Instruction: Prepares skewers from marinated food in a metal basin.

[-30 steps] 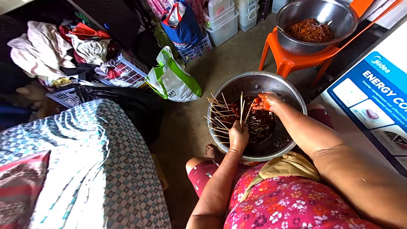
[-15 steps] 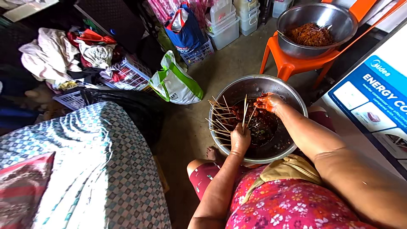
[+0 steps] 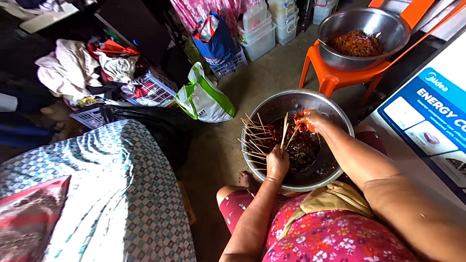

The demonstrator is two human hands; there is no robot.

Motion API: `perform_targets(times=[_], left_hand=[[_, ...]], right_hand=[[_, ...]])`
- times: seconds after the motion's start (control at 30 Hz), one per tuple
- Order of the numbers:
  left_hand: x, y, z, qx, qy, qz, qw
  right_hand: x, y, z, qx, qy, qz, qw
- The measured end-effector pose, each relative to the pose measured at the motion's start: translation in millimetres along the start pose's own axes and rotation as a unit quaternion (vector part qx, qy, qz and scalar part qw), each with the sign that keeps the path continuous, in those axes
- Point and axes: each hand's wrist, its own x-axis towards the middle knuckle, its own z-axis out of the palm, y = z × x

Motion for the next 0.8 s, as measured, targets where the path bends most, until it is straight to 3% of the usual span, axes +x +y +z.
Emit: perform_targets(times=[0.2,0.37,0.53,0.8], left_hand=[[0.7,2.4,-1.9,0.004,0.000,-0.006,1.000],[-0.3,5.7,-4.1,0.005,-0.008,-0.027,1.000],[-1.8,5.5,-3.4,0.001,-0.011,-0.020,1.000],[-0.7,2.8,-2.4,-0.015,-0.011,-0.005,1.000]], right_hand=[[-0.1,-1.7,8.0,-0.096,0.010,-0.015,0.995],[-3.6,-2.0,7.8,-0.027,-0.032,-0.011,0.999],[-4.0,-5.5,6.7,0.040,0.024,-0.009,0.999],[-9.6,-10.3,5.1,0.045,-0.004,0.016,0.999]])
